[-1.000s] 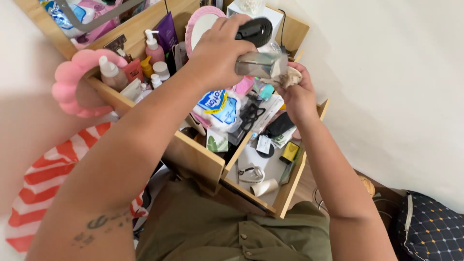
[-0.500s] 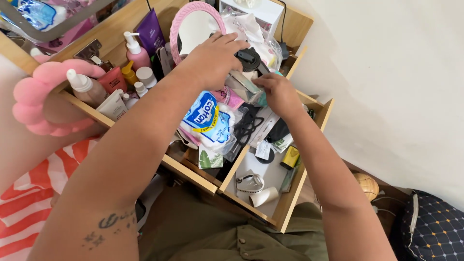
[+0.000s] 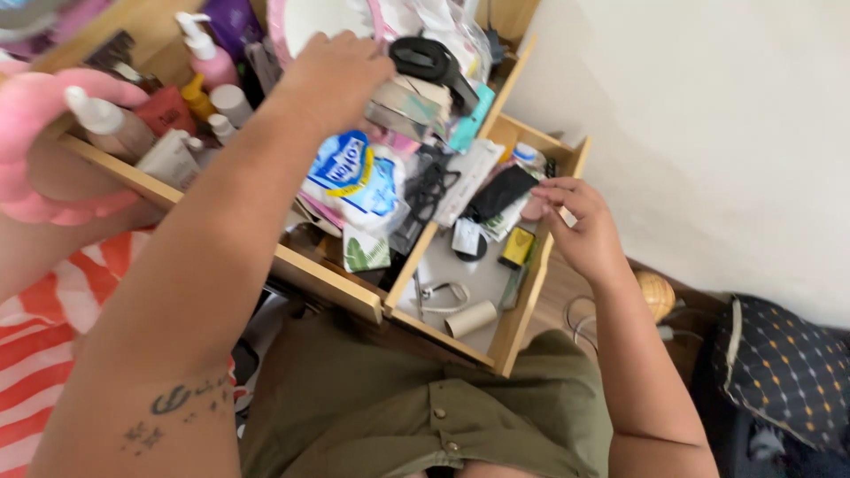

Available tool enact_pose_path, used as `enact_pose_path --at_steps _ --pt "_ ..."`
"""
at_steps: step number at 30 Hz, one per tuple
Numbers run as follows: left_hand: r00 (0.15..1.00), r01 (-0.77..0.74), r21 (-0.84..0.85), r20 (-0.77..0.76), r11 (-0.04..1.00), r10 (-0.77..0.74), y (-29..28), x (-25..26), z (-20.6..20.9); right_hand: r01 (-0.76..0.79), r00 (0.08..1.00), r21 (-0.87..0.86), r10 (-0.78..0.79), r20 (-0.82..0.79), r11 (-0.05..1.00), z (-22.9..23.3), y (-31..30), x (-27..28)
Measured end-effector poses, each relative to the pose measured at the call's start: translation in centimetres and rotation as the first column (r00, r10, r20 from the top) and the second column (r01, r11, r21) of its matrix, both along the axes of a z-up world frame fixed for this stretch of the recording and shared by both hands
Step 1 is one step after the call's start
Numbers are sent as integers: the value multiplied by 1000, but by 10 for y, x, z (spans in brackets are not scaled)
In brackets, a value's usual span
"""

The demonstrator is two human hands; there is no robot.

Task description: The recorder is sorting and organizing various items within a dresser drawer and on its surface.

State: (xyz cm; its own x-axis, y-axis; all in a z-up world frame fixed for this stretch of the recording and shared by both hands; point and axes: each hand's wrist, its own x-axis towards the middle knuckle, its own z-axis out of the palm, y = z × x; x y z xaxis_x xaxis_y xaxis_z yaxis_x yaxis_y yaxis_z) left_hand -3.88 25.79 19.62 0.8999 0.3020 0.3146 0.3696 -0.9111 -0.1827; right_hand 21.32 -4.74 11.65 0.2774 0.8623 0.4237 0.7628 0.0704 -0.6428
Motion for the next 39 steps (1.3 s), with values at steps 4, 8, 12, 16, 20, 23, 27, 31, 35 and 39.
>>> enact_pose_path --at_steps 4,8,12,16,20,23,27,31,35,39 --pt "992 -74 -47 -108 996 69 6 4 -2 84 985 -123 -101 -138 989 -19 -46 8" --pt "955 -221 -190 -242 956 173 -6 0 24 138 972 -221 -175 -158 965 -27 -74 9" --pt "984 -176 -309 -63 935 164 -30 -10 33 142 970 -229 -181 -160 963 -47 -90 13" --pt "963 192 -230 233 954 -137 -127 -28 55 136 987 -407 -88 135 903 -85 -85 10" --pt "938 339 -472 234 814 -255 -224 -35 41 274 860 -783 223 459 558 -140 -49 -4" --pt "918 380 -451 289 808 -271 -257 -46 10 353 719 -830 443 536 431 -162 -23 -8" --pt "933 343 -581 303 738 -195 -264 -50 -38 495 650 -846 561 513 199 -180 6 -10" --pt "955 290 -739 265 609 -133 -260 -59 -65 413 689 -868 529 496 276 -173 10 -2" --pt "947 313 -838 314 447 -75 -260 -64 -81 53 943 -647 175 283 761 -83 -28 -3" --pt "937 319 -858 349 402 2 -270 -47 -103 -99 989 -410 136 61 907 -26 -74 -27"
